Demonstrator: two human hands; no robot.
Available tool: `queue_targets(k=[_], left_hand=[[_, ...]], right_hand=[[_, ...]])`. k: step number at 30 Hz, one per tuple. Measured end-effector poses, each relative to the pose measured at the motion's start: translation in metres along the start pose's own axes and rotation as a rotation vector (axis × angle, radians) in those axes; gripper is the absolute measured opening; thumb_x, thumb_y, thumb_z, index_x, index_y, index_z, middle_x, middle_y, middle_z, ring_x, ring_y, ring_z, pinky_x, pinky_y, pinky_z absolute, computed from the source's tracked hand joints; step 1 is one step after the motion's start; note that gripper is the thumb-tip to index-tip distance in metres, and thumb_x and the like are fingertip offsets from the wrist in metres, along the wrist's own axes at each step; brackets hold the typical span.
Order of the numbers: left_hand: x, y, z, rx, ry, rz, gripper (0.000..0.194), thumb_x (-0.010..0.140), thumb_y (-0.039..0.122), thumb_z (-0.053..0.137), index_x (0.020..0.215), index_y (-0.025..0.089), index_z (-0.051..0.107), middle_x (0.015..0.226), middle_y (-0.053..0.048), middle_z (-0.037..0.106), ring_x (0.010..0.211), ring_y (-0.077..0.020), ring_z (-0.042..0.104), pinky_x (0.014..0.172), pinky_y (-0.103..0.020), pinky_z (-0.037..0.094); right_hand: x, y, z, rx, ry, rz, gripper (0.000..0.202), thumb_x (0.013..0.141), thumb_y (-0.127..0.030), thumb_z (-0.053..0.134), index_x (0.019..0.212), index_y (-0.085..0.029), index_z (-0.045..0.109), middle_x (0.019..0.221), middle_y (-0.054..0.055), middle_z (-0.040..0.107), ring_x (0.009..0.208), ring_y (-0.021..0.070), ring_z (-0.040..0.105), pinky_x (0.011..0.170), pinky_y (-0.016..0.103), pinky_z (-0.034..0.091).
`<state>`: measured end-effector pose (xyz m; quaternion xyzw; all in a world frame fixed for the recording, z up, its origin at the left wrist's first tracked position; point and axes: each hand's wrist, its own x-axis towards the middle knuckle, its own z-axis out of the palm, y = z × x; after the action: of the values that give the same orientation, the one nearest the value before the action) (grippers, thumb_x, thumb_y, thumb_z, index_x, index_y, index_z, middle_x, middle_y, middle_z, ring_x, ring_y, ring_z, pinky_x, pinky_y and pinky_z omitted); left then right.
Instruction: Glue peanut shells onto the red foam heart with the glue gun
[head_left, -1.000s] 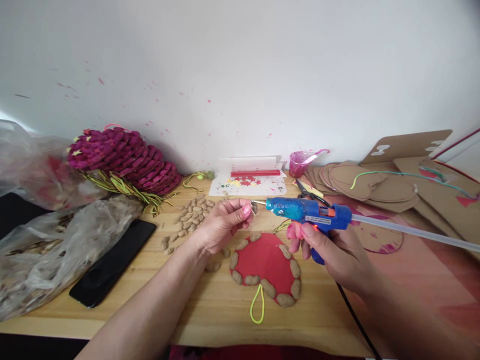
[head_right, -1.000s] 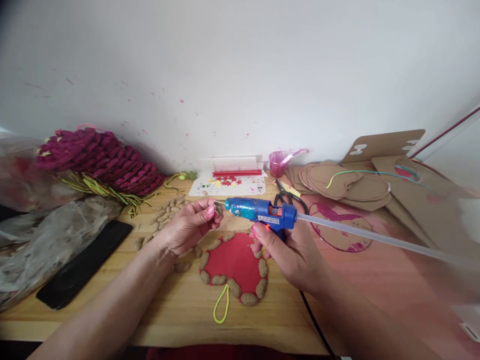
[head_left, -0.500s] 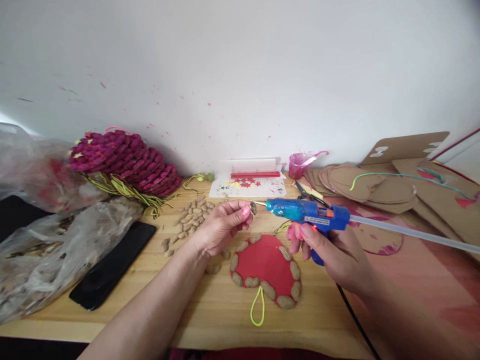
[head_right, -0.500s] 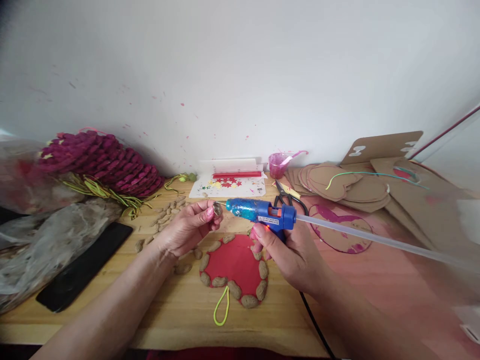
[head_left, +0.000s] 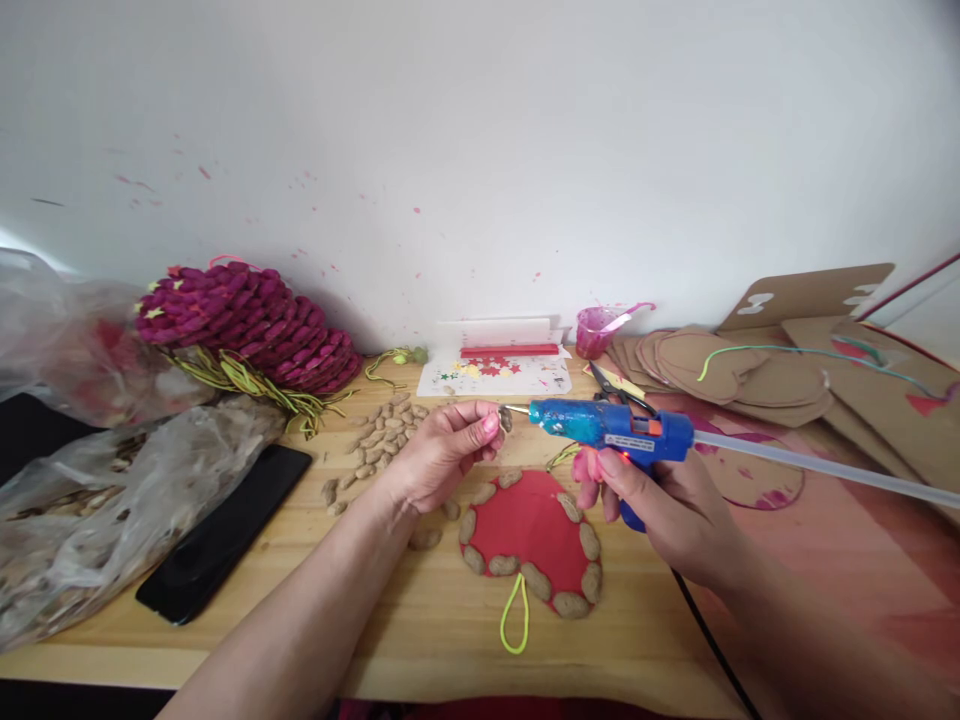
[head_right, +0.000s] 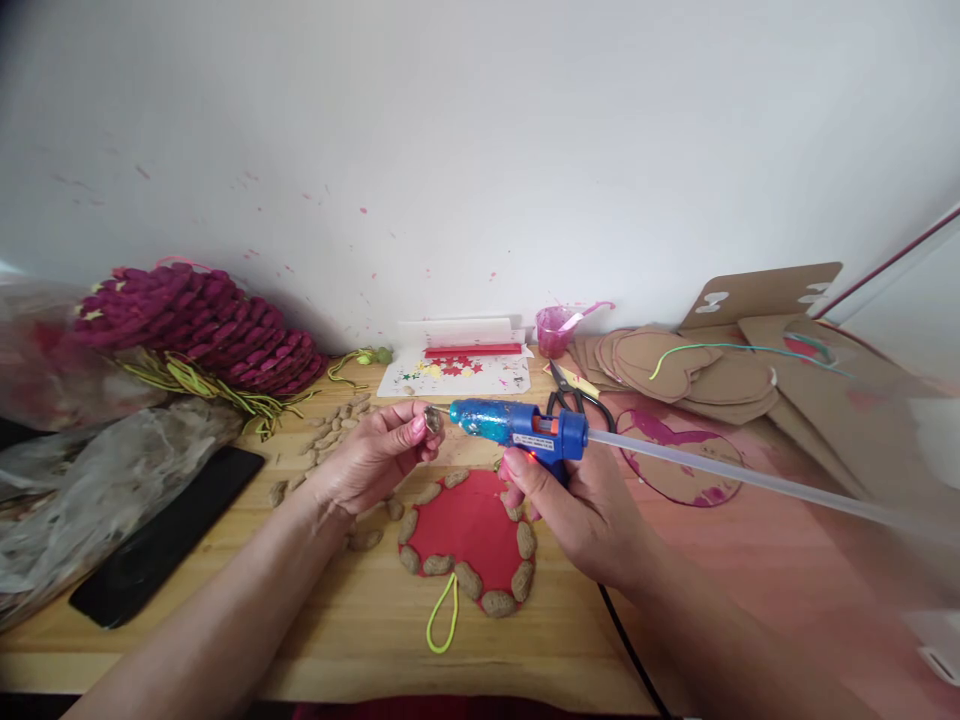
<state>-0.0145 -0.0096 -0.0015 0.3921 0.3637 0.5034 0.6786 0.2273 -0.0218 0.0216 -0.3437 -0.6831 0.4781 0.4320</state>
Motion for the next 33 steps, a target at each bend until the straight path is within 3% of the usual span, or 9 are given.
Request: queue_targets(k=[14,21,33], left_hand=[[0.0001,0.0018,0.0007,-0.038,0.006,0.012,0.039,0.067,0.040,0.094,0.075,0.011,0.069,0.069,-0.001,0.059,0.064,-0.0084,0.051,0.060,-0.019,0.042],[0.0009,0.0039,-0.0042,-0.145,0.015,0.026,0.035,0.069,0.033,0.094,0.074,0.013,0.066,0.069,-0.001,0.059,0.065,-0.0087,0.054,0.059,-0.018,0.045],[0.0013,0.0046,-0.0046,-0.141,0.013,0.031,0.034,0.068,0.033,0.095,0.078,0.012,0.070,0.069,-0.001,0.063,0.064,-0.0083,0.056,0.060,-0.018,0.047]], right_hand=[[-0.0020,0.0019,-0.0022,-0.024,0.060,0.011,0.032,0.100,-0.048,0.059,0.090,-0.018,0.062,0.081,0.006,0.068,0.054,0.0102,0.062,0.046,0.022,0.054],[-0.0045,0.0028,-0.0029,-0.053,-0.059,-0.019,0.031,0.103,-0.042,0.056,0.084,-0.019,0.062,0.075,0.004,0.066,0.063,0.0122,0.066,0.052,0.022,0.052],[-0.0047,-0.0008,-0.0015,-0.108,-0.069,-0.050,0.027,0.104,-0.038,0.054,0.084,-0.020,0.060,0.072,0.001,0.067,0.056,0.0086,0.059,0.049,0.019,0.046]])
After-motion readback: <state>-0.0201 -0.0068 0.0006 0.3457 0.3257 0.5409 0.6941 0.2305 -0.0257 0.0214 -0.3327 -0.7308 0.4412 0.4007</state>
